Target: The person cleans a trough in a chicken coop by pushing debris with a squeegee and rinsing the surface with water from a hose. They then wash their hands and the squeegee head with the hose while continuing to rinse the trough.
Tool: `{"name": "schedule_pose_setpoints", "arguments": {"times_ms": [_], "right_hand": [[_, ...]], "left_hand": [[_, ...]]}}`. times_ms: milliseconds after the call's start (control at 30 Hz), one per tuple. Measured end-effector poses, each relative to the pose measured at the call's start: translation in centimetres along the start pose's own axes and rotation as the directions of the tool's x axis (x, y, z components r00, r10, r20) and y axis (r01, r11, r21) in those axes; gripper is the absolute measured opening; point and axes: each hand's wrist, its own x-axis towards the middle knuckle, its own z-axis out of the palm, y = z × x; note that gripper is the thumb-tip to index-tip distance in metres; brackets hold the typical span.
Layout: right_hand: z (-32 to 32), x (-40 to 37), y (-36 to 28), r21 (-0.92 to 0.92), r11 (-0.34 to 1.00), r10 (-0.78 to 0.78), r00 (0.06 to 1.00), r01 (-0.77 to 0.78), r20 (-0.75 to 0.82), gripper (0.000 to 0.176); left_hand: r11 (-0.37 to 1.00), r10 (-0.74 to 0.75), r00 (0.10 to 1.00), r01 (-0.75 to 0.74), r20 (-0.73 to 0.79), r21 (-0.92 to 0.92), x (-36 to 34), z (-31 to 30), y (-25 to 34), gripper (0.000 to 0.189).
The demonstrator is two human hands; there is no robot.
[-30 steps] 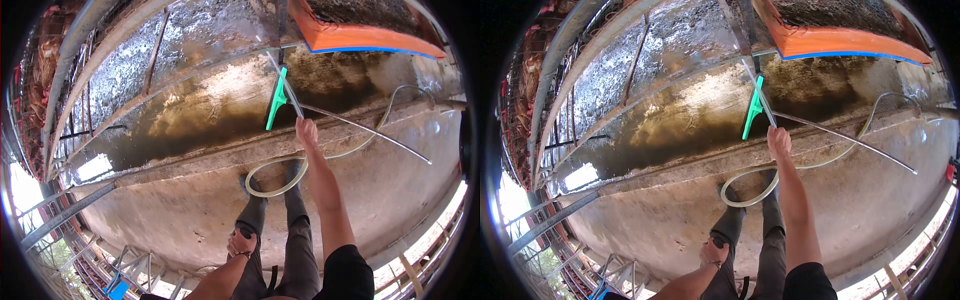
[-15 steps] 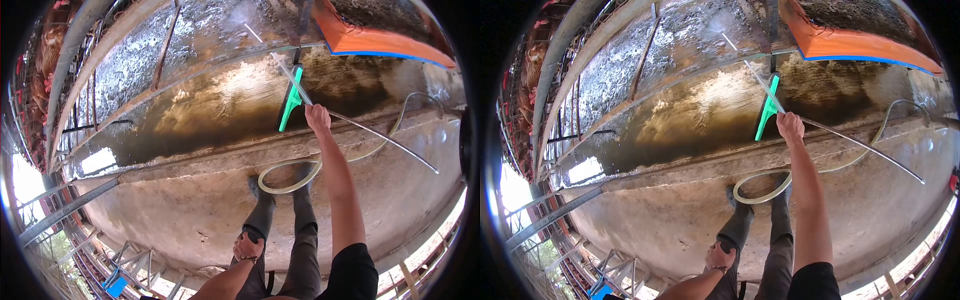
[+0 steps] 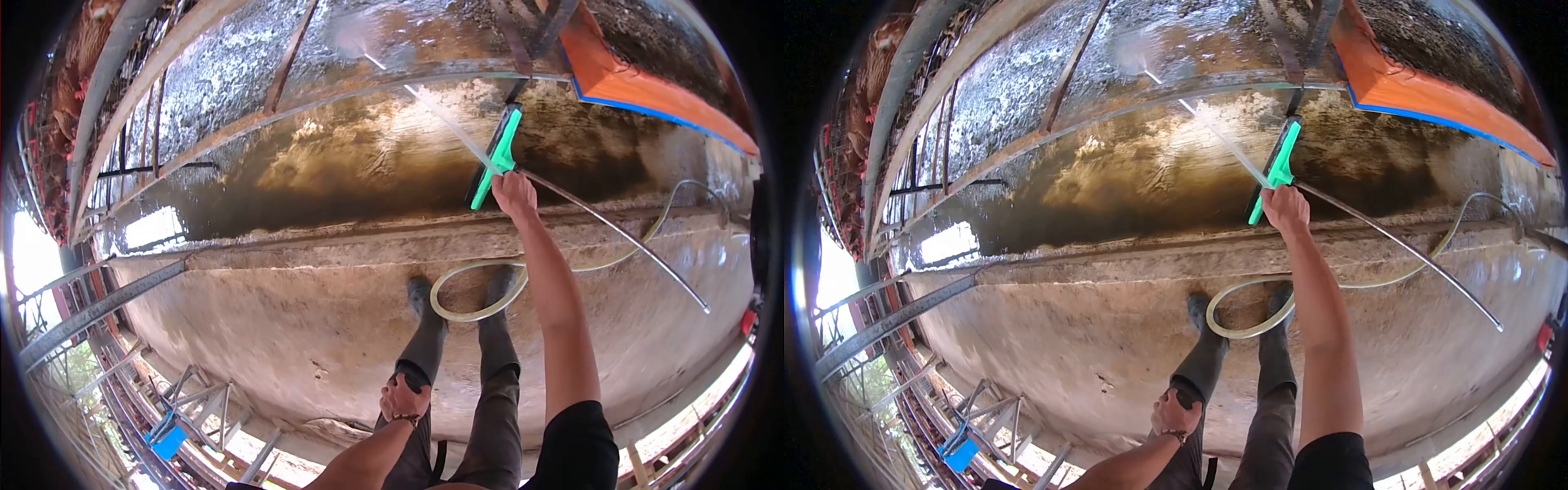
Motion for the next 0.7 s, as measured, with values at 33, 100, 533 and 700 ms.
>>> {"name": "schedule_pose_setpoints", "arguments": {"times_ms": [33, 100, 533, 700], "right_hand": [[0.1, -0.1, -0.4, -0.005, 1.0, -0.009, 1.0, 0.009, 0.004, 0.04], [0.4, -0.1, -1.0, -0.007, 1.0, -0.027, 1.0, 0.027, 0.003, 0.04], [1.2, -0.1, -3.9, -0.012, 0.998, -0.068, 0.998, 0.068, 0.018, 0.04], [1.2, -0.1, -4.4, -0.027, 0.996, -0.081, 0.997, 0.081, 0.018, 0.041]], "left_hand": [[1.0, -0.004, 1.0, 0.004, 0.003, -0.014, 0.0, -0.1, 0.0, 0.062], [0.999, -0.011, 1.0, 0.012, 0.018, -0.03, 0.1, -0.1, 0.0, 0.062], [0.993, -0.055, 0.994, 0.064, 0.096, -0.095, 0.2, -0.5, -0.4, 0.063], [0.992, -0.054, 0.993, 0.066, 0.107, -0.108, 0.3, -0.5, -0.7, 0.063]]}}
